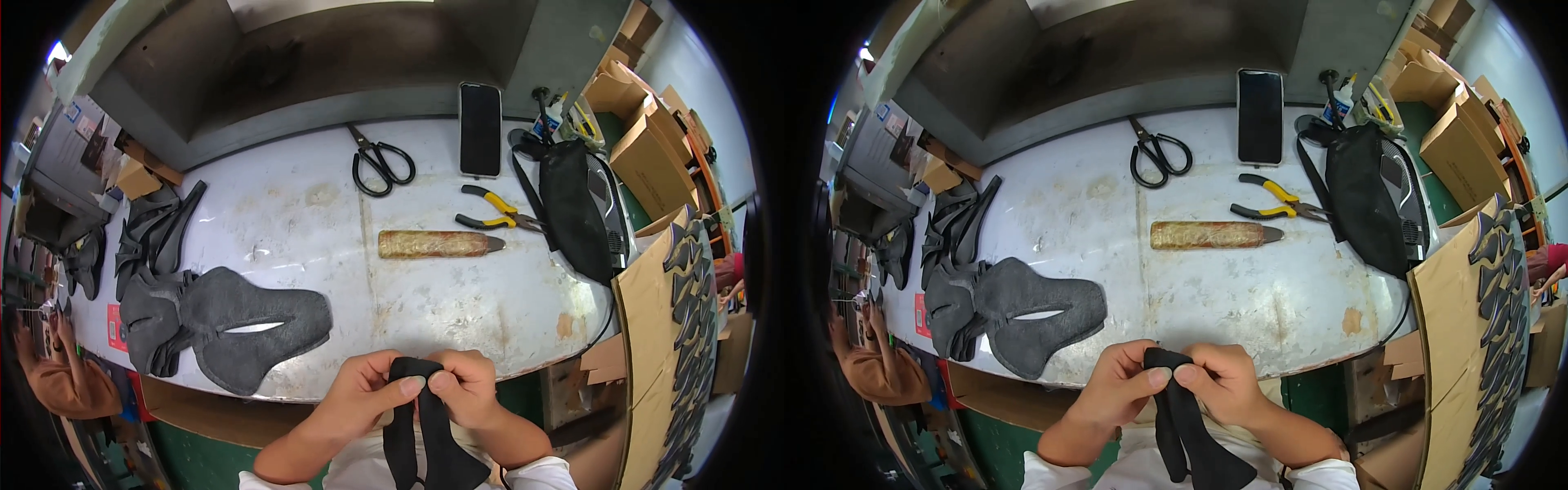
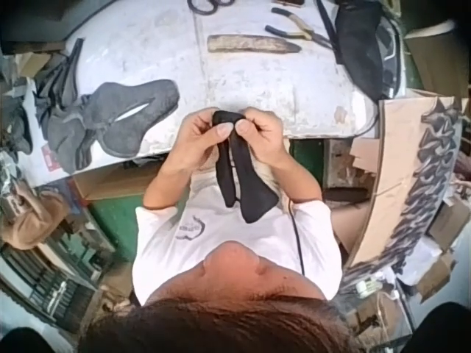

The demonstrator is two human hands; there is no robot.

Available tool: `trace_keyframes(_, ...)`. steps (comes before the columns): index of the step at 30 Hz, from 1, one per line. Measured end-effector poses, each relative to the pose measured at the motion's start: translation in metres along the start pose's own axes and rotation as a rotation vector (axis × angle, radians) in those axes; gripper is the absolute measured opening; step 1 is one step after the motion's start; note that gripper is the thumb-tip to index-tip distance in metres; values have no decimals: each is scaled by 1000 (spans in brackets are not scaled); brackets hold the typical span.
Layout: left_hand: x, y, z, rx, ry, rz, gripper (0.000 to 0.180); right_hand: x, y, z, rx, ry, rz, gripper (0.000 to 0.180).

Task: Stretching and fitting a synthetic cover onto a bicycle saddle base on a manufacturing workbench.

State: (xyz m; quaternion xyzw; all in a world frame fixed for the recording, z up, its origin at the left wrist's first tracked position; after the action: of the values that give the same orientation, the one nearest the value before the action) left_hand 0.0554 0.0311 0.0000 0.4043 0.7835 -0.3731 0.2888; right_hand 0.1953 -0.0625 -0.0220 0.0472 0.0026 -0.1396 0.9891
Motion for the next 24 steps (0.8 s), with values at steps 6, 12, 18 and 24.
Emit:
trace_keyframes(6, -46, -3, -84, -57, 245, -26, 17, 43, -15, -11, -33, -49, -285, 32)
trace_keyframes(12, -69, 58, -195, -1458, 1164, 75, 22, 60, -26, -20, -44, -148, -411, 26)
trace_keyframes(18, -16, 174, -250, -923, 1057, -161, 27, 61, -28, -14, 45, -191, -380, 22)
trace_keyframes(24, 54, 213, -294, -1131, 1589, -399, 36, 57, -20, -7, 7, -262, -453, 23)
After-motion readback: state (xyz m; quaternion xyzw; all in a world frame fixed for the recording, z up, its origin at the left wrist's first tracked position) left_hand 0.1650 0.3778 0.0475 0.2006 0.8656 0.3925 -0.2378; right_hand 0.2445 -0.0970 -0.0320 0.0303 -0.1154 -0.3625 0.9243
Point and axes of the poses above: each hand's wrist, its own y-axis towards the middle knuckle, its own x-axis out of the back of the hand, z = x × y, the point moved 2 cm from there along y, towards the middle knuckle, and after that the axes turned 10 degrees about -y, right-handed, at the moved point
